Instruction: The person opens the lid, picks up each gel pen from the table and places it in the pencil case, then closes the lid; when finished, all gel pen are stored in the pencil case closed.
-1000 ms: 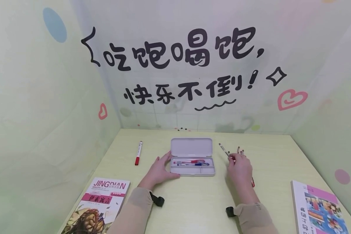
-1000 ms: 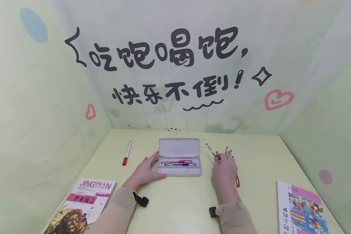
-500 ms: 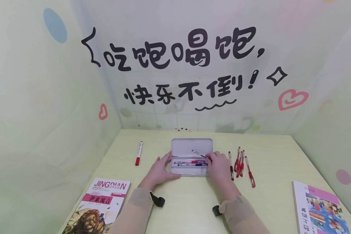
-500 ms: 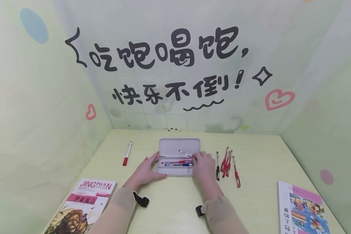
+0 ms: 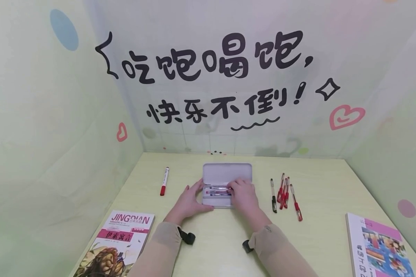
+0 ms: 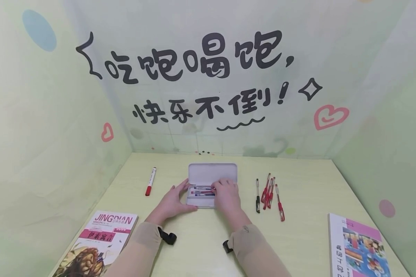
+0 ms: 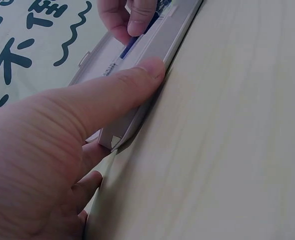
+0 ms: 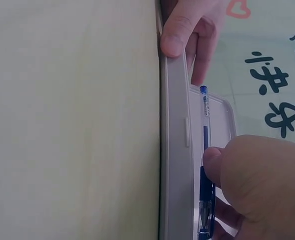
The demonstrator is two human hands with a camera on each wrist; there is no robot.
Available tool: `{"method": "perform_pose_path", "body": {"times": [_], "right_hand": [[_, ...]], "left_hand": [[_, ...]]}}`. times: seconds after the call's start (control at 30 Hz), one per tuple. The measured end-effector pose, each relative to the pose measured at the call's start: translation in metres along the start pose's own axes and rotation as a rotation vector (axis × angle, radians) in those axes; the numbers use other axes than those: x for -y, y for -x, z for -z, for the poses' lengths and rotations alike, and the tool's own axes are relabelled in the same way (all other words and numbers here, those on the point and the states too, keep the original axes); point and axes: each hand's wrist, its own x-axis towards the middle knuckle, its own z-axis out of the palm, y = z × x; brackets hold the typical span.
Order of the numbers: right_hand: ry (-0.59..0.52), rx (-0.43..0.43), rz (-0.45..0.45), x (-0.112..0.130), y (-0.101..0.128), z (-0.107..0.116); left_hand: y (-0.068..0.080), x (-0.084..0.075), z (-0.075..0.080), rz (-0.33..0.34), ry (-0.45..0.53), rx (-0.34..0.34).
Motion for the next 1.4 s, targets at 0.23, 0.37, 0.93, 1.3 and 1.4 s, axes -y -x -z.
{"method": "perform_pose_path", "body": {"times": [0.23, 0.37, 0.93, 1.3, 1.4], "right_hand": [[0.032, 0.03, 0.049, 0.005, -0.004, -0.005], [0.044, 0.075, 0.048, 0.005, -0.004, -0.008], [-0.037, 0.055, 0.048, 0.003, -0.001, -0.011], [-0.237, -0.046, -0.105, -0.015, 0.009, 0.003], [-0.259, -0.064, -0.159, -0.028, 0.014, 0.011]], "left_hand": [[-0.001, 0.001, 0.001, -0.009, -0.001, -0.004], [-0.001, 0.002, 0.001, -0.012, -0.001, 0.001], [0.0, 0.006, 0.001, -0.01, -0.014, 0.013], [0.0, 0.003, 0.0, -0.017, -0.009, 0.008], [-0.002, 0.002, 0.0, -0.029, -0.013, 0.008]]}}
